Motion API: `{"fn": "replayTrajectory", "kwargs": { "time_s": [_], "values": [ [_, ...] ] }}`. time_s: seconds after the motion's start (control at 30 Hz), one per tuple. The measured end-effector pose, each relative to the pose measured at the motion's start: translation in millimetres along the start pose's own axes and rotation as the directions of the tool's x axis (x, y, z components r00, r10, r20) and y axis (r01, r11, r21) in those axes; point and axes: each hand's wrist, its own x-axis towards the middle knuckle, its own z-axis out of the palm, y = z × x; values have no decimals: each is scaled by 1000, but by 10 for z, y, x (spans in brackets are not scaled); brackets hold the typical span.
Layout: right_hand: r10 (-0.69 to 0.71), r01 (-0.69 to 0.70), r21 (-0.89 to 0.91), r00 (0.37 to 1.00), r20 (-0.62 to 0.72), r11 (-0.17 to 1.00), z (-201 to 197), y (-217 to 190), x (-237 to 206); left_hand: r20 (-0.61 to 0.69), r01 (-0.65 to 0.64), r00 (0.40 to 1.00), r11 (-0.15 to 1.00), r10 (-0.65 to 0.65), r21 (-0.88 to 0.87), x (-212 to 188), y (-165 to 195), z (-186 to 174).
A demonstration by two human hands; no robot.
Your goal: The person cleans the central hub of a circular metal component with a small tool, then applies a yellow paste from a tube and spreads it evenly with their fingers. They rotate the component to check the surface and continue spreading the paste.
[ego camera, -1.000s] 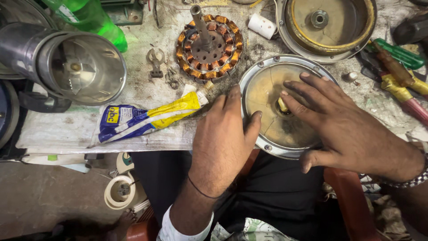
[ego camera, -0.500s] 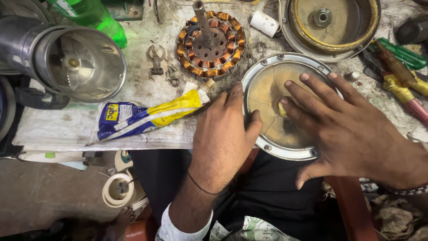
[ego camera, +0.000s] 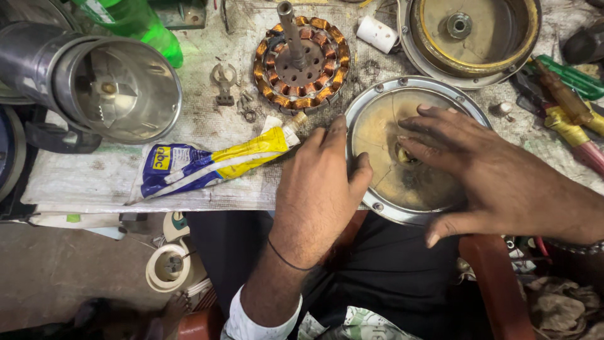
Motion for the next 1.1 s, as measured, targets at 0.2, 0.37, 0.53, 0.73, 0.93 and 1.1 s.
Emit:
{"fn": "replayTrajectory", "kwargs": {
  "time_s": [0.2,0.37,0.53,0.73,0.93,1.1],
  "values": [
    [-40,40,-18,999,-24,999,53,-4,-55,-11,-8,1000,1000,8,11,-1,-4,27],
    [-58,59,3,997,-44,998,74,-26,-77,-12,2,1000,1000,-2,12,-1,-12,54],
    [-90,96,158,995,-44,983,-168,68,-151,-35,-23,999,1000,23,2,1,-34,94],
    [129,-130,9,987,94,991,-189,98,-336,-122,-43,992,998,37,-49,32,-32,141],
    [324,-324,16,946,1,946,-70,-310,-425,-189,-68,980,998,63,-17,-69,38,1],
    [253,-209,311,962,-106,927,11,-425,-317,-145,-32,989,998,40,56,-104,79,-73]
  ]
}}
